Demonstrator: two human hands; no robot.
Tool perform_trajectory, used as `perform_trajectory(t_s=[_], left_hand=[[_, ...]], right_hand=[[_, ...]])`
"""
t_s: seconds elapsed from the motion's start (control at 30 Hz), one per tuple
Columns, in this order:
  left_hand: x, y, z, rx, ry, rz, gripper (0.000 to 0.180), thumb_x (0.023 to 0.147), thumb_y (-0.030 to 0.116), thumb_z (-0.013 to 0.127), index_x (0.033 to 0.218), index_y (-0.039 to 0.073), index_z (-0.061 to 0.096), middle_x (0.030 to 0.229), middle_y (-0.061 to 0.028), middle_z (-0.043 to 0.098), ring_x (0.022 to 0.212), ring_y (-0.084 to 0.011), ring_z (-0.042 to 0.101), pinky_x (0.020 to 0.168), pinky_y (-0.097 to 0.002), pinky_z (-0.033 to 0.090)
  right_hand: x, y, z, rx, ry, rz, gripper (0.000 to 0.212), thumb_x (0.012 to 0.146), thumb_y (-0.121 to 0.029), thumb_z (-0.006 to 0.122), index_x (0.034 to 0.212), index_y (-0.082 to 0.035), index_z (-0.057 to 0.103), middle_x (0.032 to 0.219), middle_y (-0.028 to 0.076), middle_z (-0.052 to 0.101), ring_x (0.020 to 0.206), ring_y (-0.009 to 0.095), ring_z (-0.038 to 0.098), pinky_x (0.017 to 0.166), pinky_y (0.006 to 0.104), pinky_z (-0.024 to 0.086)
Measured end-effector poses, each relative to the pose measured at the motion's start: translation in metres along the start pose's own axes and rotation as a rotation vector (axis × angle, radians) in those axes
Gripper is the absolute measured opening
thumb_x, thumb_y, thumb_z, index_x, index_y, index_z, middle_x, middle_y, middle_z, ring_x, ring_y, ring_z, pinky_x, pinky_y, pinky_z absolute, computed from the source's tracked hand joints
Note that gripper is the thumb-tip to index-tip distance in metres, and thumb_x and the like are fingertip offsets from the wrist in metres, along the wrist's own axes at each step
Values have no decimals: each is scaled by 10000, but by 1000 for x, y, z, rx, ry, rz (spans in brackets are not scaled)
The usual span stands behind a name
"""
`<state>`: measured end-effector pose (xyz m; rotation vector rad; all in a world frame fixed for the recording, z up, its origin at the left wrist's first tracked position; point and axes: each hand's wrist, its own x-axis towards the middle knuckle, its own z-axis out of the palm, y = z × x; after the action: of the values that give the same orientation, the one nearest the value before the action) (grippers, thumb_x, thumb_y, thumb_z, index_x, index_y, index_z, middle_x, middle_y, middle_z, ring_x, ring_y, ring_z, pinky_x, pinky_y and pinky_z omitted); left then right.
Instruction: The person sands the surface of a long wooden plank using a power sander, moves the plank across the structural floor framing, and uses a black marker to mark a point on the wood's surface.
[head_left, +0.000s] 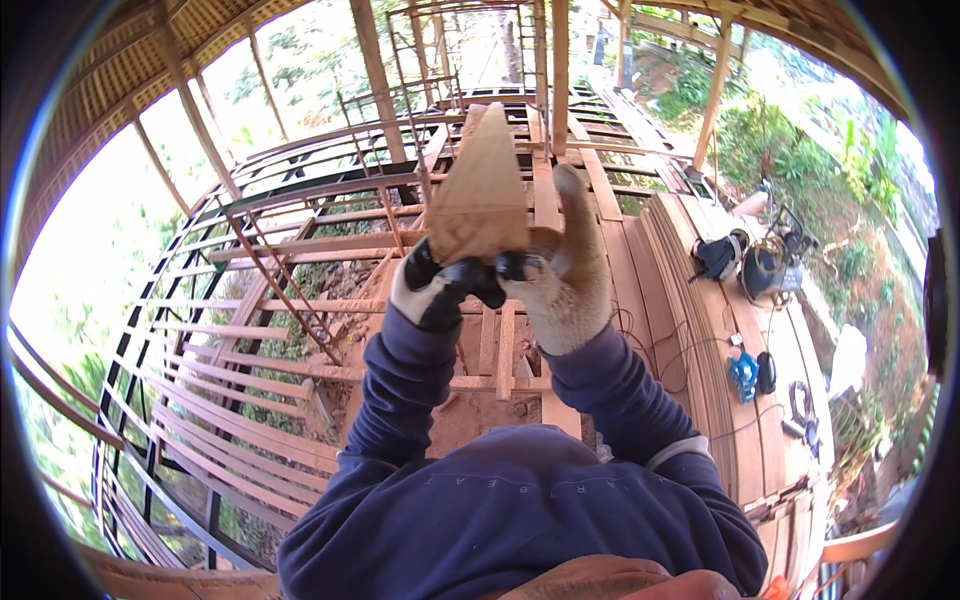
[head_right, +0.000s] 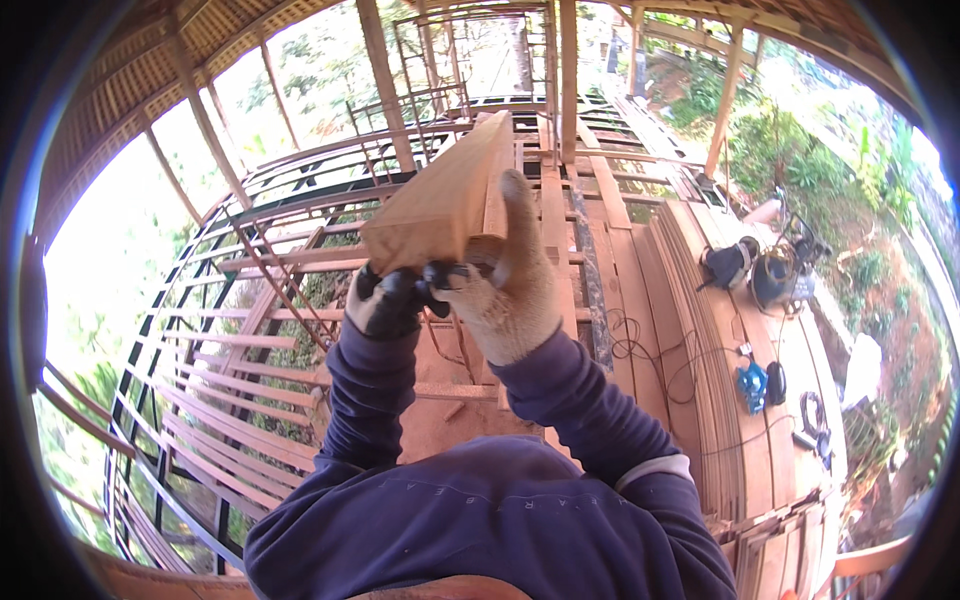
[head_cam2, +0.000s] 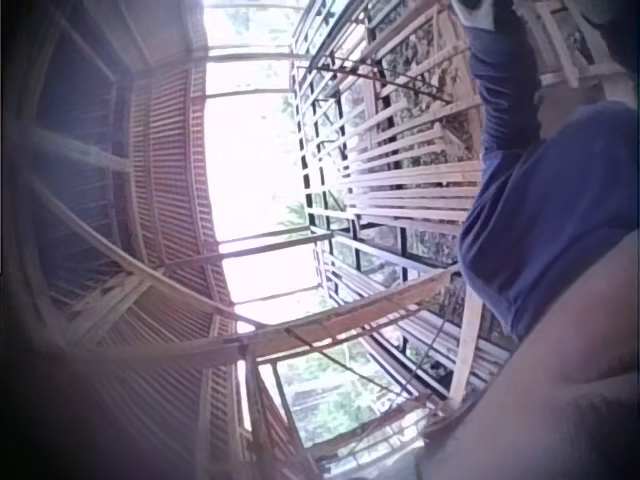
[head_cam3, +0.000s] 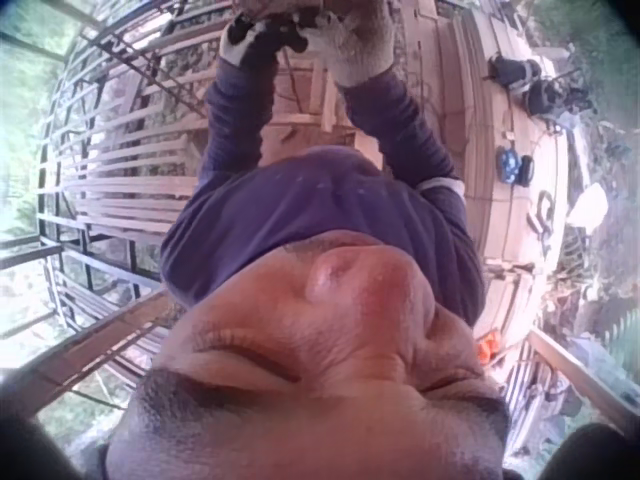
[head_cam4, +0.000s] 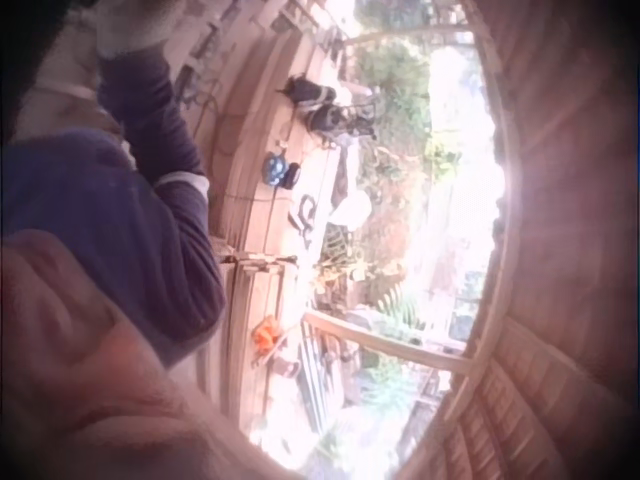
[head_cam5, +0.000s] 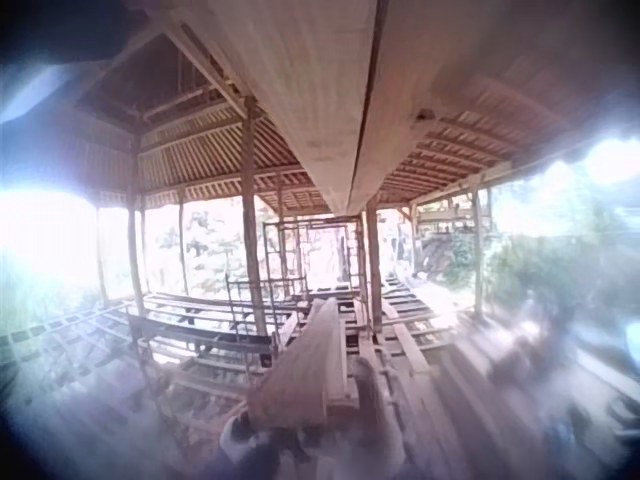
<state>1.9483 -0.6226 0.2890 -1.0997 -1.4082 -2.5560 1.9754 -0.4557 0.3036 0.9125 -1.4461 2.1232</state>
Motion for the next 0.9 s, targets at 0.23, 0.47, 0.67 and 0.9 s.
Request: perform_trajectory(t_s=[0.23, 0.47, 0.67, 0.9], left_hand=[[2, 5, 0, 37, 26, 37, 371, 949, 237, 625, 1201, -31, 570, 966, -136, 686, 720, -206, 673, 644, -320, 550], [6, 4, 3, 44, 7, 21, 397, 943, 254, 638, 1206, -35, 569, 970, -137, 687, 720, -208, 675, 642, -321, 553], [11, -3, 10, -2, 57, 35, 485, 880, 267, 707, 1167, -89, 544, 921, -175, 692, 735, -261, 696, 666, -352, 583], [20, -16, 26, -116, 0, -8, 393, 904, 167, 666, 1184, -82, 548, 939, -164, 688, 729, -236, 693, 666, -331, 578]], right_hand=[[11, 1, 9, -9, 82, 5, 1089, 755, -218, 852, 1532, -20, 115, 1398, 179, 452, 1044, 239, 643, 855, 345, 542], [13, -1, 3, -47, 84, -29, 1077, 771, -284, 838, 1530, -13, 123, 1401, 179, 449, 1036, 233, 647, 860, 344, 543], [12, -6, 5, 81, 81, -62, 981, 831, -393, 771, 1528, -36, 181, 1425, 195, 428, 1058, 239, 631, 848, 345, 535], [7, -16, -8, -224, 137, -74, 927, 856, -531, 686, 1516, -40, 260, 1378, 147, 490, 1143, 257, 580, 900, 340, 512]])
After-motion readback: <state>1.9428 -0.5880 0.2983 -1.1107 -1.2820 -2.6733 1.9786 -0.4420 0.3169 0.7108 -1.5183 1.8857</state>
